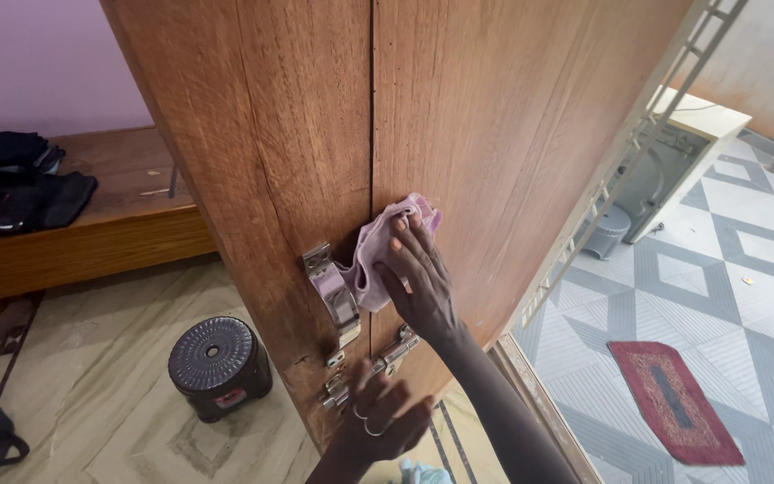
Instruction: The person wipes a wooden door with a light-colored cloth, moving the cloth across the door surface and around the metal latch and handle. The person repeatedly wipes the same areas on both sides of the door throughout the clip.
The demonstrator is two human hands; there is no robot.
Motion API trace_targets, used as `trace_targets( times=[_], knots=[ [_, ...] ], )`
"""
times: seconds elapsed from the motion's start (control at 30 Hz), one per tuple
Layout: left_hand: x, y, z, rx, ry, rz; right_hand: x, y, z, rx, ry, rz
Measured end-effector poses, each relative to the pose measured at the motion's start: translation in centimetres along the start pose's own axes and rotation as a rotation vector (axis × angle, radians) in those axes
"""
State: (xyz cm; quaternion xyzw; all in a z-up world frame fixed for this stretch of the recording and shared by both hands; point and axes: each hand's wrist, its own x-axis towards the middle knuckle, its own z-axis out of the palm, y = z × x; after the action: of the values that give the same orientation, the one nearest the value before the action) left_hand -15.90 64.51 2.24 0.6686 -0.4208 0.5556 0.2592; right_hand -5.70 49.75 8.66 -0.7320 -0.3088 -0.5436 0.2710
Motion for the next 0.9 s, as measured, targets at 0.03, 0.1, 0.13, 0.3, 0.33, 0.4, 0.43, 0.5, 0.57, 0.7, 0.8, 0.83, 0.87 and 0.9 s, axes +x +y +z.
trace_targets(
  times=[0.03, 0.1, 0.13, 0.3, 0.33, 0.4, 0.43, 0.5, 0.57, 0.7, 0.8, 0.83, 0.87, 0.9],
  knots=[
    [0.5, -0.1, 0.1, -0.022, -0.052, 0.055, 0.4, 0.6, -0.1, 0.02, -0.012, -0.031],
    [1.8, -1.3, 1.7, -0.06, -0.133, 0.023, 0.7, 1.8, -0.2, 0.379, -0.042, 0.184],
    [2.5, -2.3, 2.7, -0.077, -0.158, -0.057, 0.6, 2.2, -0.1, 0.711, -0.057, 0.434],
    [6.2, -7.8, 4.9, 0.361, -0.231, -0.369, 1.1, 3.2, 1.9, 0.032, 0.143, 0.328],
    [6.9, -8.4, 5.1, 0.443, -0.221, -0.359, 1.3, 3.1, 2.3, -0.104, 0.147, 0.208],
    [9.4, -10.7, 5.9, 0.608, -0.195, -0.333, 2.2, 3.4, 3.4, -0.224, 0.077, 0.033],
    [10.9, -11.9, 6.4, 0.655, -0.16, -0.316, 3.2, 4.0, 4.0, -0.21, 0.004, -0.022],
    [13.9, -14.1, 7.4, 0.747, -0.103, -0.289, 5.0, 6.0, 4.6, -0.183, -0.043, -0.049],
    [16.7, -15.9, 9.9, 0.725, -0.19, -0.24, 6.9, 9.3, 4.9, -0.158, 0.006, 0.006],
    [20.1, -17.1, 17.4, 0.58, -0.434, -0.012, 6.3, 15.2, 3.3, -0.21, 0.121, 0.301],
    [19.1, -16.2, 22.8, 0.686, -0.632, 0.226, 2.3, 16.5, 2.4, -0.154, 0.165, 0.457],
    [18.2, -16.1, 23.9, 0.66, -0.674, 0.256, 0.9, 16.2, 2.4, -0.138, 0.156, 0.508],
    [17.6, -16.1, 24.9, 0.631, -0.718, 0.286, -0.1, 16.0, 2.4, -0.123, 0.146, 0.563],
    [17.3, -16.4, 25.8, 0.668, -0.732, 0.34, -0.3, 16.4, 2.6, -0.1, 0.143, 0.558]
  ],
)
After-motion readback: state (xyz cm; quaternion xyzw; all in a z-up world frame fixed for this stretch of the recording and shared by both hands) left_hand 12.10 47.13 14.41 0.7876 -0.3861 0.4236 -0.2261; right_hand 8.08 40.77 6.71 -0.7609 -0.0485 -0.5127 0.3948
